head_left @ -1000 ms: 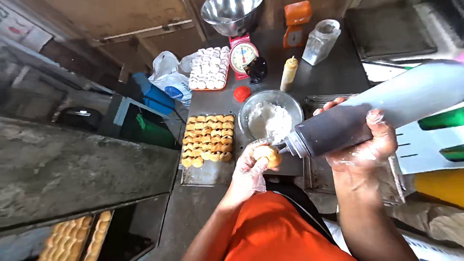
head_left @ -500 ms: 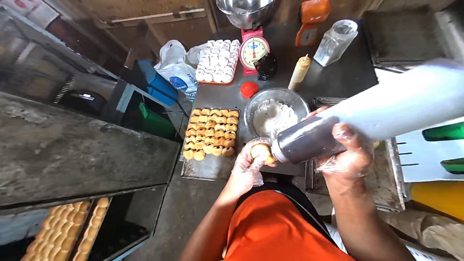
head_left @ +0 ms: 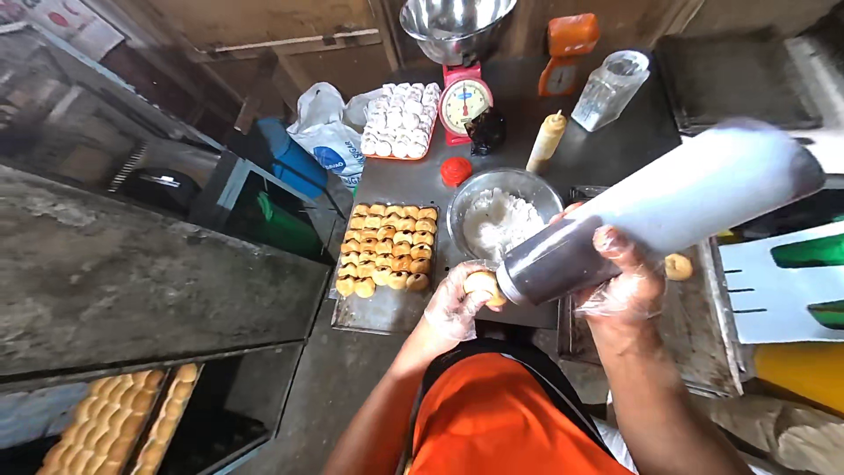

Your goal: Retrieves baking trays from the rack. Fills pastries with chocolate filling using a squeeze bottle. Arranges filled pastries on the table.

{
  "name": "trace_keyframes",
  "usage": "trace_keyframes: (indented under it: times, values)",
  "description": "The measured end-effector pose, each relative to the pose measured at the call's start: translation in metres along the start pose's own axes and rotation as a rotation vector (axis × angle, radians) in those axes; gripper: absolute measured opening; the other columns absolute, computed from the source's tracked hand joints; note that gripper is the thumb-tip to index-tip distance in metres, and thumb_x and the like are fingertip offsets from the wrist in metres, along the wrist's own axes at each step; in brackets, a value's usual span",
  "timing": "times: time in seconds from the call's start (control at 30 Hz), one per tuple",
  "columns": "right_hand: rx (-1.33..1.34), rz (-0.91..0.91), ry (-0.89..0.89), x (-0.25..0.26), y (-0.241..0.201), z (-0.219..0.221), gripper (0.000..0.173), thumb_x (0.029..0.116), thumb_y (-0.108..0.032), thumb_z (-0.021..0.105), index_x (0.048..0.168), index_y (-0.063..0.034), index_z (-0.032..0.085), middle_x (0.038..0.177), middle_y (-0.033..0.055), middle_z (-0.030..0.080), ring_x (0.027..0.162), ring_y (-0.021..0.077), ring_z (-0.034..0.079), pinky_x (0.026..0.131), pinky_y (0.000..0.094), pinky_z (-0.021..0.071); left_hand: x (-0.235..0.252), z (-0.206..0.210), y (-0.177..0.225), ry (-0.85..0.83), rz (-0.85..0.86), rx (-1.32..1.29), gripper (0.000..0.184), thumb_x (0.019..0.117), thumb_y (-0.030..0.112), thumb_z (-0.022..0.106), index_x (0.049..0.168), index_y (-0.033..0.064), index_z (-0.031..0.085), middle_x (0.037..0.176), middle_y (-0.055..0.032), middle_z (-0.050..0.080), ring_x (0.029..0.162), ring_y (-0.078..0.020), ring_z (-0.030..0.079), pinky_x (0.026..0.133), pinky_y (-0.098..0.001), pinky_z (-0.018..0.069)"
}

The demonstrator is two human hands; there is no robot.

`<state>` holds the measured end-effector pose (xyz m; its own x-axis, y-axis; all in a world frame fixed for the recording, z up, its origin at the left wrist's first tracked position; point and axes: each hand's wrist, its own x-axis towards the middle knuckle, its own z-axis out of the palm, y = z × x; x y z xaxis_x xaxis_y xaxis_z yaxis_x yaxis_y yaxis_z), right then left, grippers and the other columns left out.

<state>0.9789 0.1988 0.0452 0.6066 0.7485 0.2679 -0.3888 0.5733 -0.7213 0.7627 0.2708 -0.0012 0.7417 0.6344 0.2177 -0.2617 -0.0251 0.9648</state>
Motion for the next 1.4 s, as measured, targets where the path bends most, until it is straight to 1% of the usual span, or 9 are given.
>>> trace_keyframes:
  times: [0.1,0.2,0.33,0.53,0.8,0.9,1.03,1.27,1.4]
  values:
    - [-0.099,-0.158,-0.065,-0.008,0.006,0.009,0.028,0.0900,-0.020,0.073,0.115,-0.0088,0.070,0.112,0.0105,0.073,0.105,0.0240,0.070,0.093,0.0449,0.0584,0.000,0.006,0.002,0.049,-0.040,0.080,0.043,0.1079,0.016,0.047,0.140,-0.0113,0.040,0.122,-0.0175,0.062,0.096,-0.0223,0.070,0.084,-0.0400,0.0626]
    - [-0.061,-0.248,0.024,-0.017,0.012,0.023,0.026,0.0939,-0.023,0.069,0.117,-0.0104,0.070,0.116,0.0092,0.072,0.110,0.0238,0.068,0.097,0.0441,0.0564,0.001,0.024,-0.015,0.219,0.030,-0.182,0.042,0.1097,0.021,0.041,0.141,-0.0068,0.038,0.116,-0.0153,0.065,0.092,-0.0244,0.071,0.080,-0.0428,0.0629]
    - [0.074,-0.122,0.080,-0.011,0.009,0.018,0.041,0.0940,-0.034,0.067,0.124,-0.0064,0.065,0.124,0.0164,0.067,0.118,0.0304,0.064,0.102,0.0486,0.0530,-0.001,0.029,-0.012,0.244,-0.002,-0.499,0.033,0.1080,0.025,0.048,0.134,0.0048,0.048,0.113,-0.0112,0.070,0.091,-0.0252,0.072,0.079,-0.0433,0.0621]
    - [-0.011,0.039,-0.171,0.004,0.000,0.010,0.030,0.0886,-0.024,0.075,0.115,-0.0104,0.071,0.114,0.0103,0.072,0.106,0.0228,0.069,0.094,0.0426,0.0575,0.004,-0.009,0.020,-0.030,-0.135,0.072,0.033,0.1093,0.015,0.044,0.135,-0.0060,0.049,0.109,-0.0129,0.068,0.087,-0.0204,0.070,0.077,-0.0379,0.0631]
    - [0.075,-0.103,0.113,-0.004,0.012,0.025,0.036,0.0920,-0.030,0.070,0.119,-0.0057,0.066,0.120,0.0157,0.070,0.114,0.0289,0.066,0.100,0.0470,0.0545,0.000,0.020,-0.009,0.155,-0.020,-0.394,0.036,0.1095,0.025,0.041,0.137,0.0017,0.045,0.099,-0.0126,0.069,0.080,-0.0245,0.070,0.071,-0.0413,0.0616]
    - [-0.007,-0.034,-0.101,-0.001,0.005,0.012,0.033,0.0887,-0.025,0.075,0.117,-0.0085,0.069,0.115,0.0132,0.071,0.107,0.0261,0.069,0.094,0.0453,0.0575,-0.002,0.004,0.007,0.106,-0.082,-0.139,0.033,0.1096,0.016,0.040,0.134,-0.0053,0.048,0.100,-0.0151,0.067,0.077,-0.0237,0.069,0.067,-0.0391,0.0624]
    - [-0.127,-0.055,-0.205,0.004,-0.003,0.019,0.034,0.0859,-0.020,0.077,0.116,-0.0076,0.069,0.112,0.0136,0.072,0.105,0.0272,0.070,0.092,0.0470,0.0588,-0.001,0.005,0.023,0.073,-0.150,0.197,0.033,0.1095,0.015,0.041,0.136,-0.0020,0.050,0.104,-0.0098,0.068,0.075,-0.0169,0.069,0.060,-0.0308,0.0606]
    - [0.032,-0.140,0.072,0.005,0.002,0.031,0.036,0.0904,-0.029,0.073,0.119,-0.0076,0.067,0.120,0.0152,0.070,0.115,0.0298,0.066,0.101,0.0474,0.0547,0.000,0.001,0.005,0.234,-0.039,-0.073,0.039,0.0961,0.000,0.063,0.132,-0.0106,0.053,0.113,-0.0153,0.069,0.100,-0.0202,0.070,0.091,-0.0371,0.0592]
    - [0.073,-0.073,0.056,0.006,-0.001,0.032,0.036,0.0918,-0.032,0.070,0.118,-0.0074,0.067,0.120,0.0154,0.070,0.115,0.0290,0.066,0.101,0.0460,0.0547,-0.001,-0.009,0.009,0.177,-0.026,-0.085,0.040,0.0900,-0.006,0.069,0.127,-0.0108,0.056,0.113,-0.0152,0.070,0.102,-0.0203,0.070,0.092,-0.0377,0.0598]
